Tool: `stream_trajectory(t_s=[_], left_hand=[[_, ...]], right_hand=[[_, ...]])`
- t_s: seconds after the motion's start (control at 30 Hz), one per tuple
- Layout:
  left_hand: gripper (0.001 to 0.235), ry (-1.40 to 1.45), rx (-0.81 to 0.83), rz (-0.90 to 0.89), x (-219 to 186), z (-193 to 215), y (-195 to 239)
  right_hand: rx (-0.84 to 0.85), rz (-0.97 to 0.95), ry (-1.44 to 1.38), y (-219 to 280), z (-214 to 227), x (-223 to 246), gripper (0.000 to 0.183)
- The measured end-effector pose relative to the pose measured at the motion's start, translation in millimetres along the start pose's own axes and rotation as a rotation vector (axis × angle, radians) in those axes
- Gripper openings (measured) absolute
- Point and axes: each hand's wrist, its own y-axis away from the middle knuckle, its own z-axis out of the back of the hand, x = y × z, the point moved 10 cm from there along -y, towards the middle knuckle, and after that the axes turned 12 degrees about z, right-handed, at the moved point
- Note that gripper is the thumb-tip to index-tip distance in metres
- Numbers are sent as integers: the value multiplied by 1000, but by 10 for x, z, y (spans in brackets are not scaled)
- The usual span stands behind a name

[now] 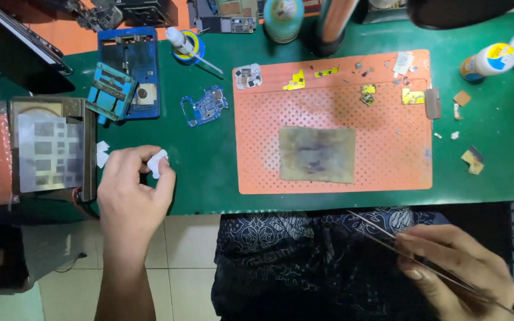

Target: The person cleans a workbench mat with a cloth, then uses tweezers to handle a small blue circuit board. They connect multimeter probes to the board to test it and later inspect the board under a microscope.

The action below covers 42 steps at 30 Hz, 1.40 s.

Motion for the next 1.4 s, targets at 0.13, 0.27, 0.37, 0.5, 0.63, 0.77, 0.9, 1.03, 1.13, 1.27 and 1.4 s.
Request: stream_trajectory(t_s=[0.13,0.27,0.37,0.5,0.63,0.77,0.9,1.03,1.13,1.27,1.4], left_hand=[[19,-145,-138,-103,-41,106,-32],[13,26,-118,-168,-477,129,-54],[19,163,151,-316,-886,-154,74],[25,286,273,-686,-1539,-297,450],[8,365,233,-756,-1647,-227,535],[9,118,44,-738,-1491,-114,506],[23,332,-16,-645,-1172,57,507],[32,334,-230,-470,-667,-67,499],[17,328,-285,-420,-546,-105,549],[17,324,-338,-453,-568,-52,612],[12,464,-249,-455,-752,38,647]], right_hand=[[112,208,149,-243,-76,124,20],[158,144,221,-300,-175,25,22],[106,217,192,-358,-227,163,20],[96,265,50,-280,-280,190,22],[93,364,-147,-289,-264,330,18],[63,359,-230,-276,-90,284,20],[41,431,-137,-313,136,422,22],[149,625,258,-389,279,741,17],[7,507,670,-365,734,313,21],[-131,213,1646,-448,1361,-235,26],[252,-734,1532,-277,1821,-1148,57]])
